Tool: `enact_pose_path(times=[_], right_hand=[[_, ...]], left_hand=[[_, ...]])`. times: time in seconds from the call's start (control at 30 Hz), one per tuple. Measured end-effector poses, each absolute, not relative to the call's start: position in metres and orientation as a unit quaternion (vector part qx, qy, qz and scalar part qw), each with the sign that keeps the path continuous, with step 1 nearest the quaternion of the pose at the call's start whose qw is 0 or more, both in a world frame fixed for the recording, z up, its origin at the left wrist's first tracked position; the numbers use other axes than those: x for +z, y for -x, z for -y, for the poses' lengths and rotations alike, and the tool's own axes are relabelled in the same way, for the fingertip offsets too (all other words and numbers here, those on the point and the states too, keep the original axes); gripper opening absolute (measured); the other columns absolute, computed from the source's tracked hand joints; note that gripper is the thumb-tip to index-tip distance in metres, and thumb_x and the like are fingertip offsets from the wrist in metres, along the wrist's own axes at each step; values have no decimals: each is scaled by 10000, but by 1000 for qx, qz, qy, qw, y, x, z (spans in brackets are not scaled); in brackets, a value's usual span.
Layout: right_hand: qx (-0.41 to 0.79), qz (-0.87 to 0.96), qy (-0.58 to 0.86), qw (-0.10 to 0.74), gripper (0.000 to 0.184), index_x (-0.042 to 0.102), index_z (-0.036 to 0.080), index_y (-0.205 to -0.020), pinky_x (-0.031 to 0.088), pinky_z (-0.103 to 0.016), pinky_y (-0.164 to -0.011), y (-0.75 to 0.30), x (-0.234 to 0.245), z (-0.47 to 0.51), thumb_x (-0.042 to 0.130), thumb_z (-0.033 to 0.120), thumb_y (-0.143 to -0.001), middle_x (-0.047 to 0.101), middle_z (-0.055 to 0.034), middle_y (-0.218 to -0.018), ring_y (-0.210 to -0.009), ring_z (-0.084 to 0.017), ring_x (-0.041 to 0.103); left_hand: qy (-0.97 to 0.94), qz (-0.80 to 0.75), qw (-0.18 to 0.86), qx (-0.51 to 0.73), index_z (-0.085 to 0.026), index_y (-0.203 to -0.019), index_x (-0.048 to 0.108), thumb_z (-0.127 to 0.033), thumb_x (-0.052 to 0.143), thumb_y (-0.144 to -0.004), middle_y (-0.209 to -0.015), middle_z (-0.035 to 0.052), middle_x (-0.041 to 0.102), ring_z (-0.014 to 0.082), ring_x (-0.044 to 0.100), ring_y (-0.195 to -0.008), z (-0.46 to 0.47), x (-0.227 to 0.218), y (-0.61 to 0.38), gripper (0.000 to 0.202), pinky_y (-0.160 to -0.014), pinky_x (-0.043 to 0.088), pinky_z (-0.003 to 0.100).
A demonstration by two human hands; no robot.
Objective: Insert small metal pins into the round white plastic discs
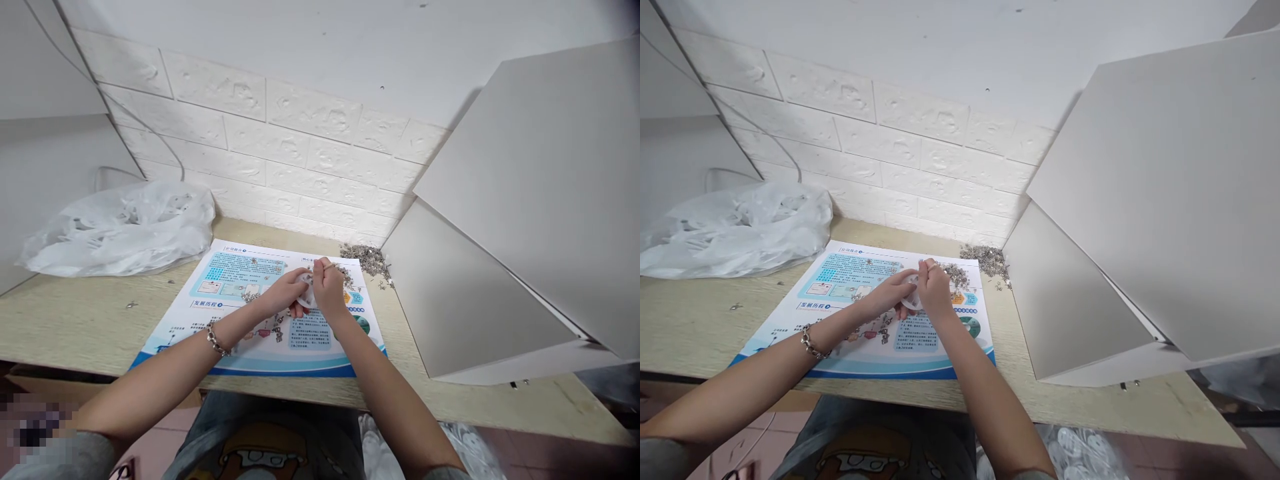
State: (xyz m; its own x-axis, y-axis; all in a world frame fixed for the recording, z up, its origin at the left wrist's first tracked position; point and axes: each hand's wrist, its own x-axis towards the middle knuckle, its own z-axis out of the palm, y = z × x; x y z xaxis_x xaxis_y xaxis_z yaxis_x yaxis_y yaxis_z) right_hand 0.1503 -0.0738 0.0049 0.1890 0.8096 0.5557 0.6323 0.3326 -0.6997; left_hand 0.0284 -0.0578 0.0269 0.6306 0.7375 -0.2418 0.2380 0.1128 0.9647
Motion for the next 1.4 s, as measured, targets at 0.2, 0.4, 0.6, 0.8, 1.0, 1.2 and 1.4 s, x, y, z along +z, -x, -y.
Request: enact_pose_path(times=[0.2,0.4,0.6,0.8,1.0,1.2,1.4], right_hand=[[84,663,550,500,300,301,186,-629,250,-225,-490,-153,4,74,285,338,-887,326,31,-523,-472,-93,324],[64,694,525,488,281,373,180,-646,285,-224,-537,-155,3,71,305,329,-875,415,8,-595,-549,-105,385],[114,632,564,519,348,390,177,-591,266,-219,-484,-159,2,69,337,385,-865,366,28,-488,-467,-96,352],[122,677,548,476,340,510,171,-569,292,-225,-491,-159,6,71,417,378,-821,485,2,-522,-503,-107,426],[263,527,579,564,501,567,148,-549,360,-242,-492,-159,4,69,370,531,-806,519,-29,-485,-488,-126,490],[305,433,577,622,589,565,130,-567,347,-230,-449,-159,8,69,306,606,-797,495,-32,-450,-427,-109,458],[255,484,598,585,463,523,139,-528,313,-213,-445,-157,10,72,492,559,-719,500,-8,-482,-447,-89,412]], left_hand=[[-638,-373,640,209,-122,-1233,367,-159,380,-783,-506,35,589,153,558,-390,57,27,-26,453,-370,450,230],[-630,-374,644,222,-138,-1234,380,-172,400,-785,-512,30,597,154,567,-401,53,21,-27,451,-379,455,228],[-605,-386,656,233,-124,-1222,372,-218,379,-818,-498,35,585,142,536,-385,54,16,-34,414,-370,427,221],[-612,-396,641,240,-123,-1115,445,-279,402,-836,-512,41,581,127,529,-398,52,18,-32,322,-392,426,218],[-613,-381,660,209,-132,-1080,453,-420,454,-830,-531,39,586,123,513,-381,56,22,-33,381,-381,413,220],[-597,-372,679,210,-169,-1220,355,-283,456,-829,-534,10,594,125,529,-396,62,27,-33,420,-413,438,227],[-589,-390,674,216,-148,-1233,336,-276,457,-828,-533,23,598,143,555,-421,64,25,-35,441,-419,445,234]])
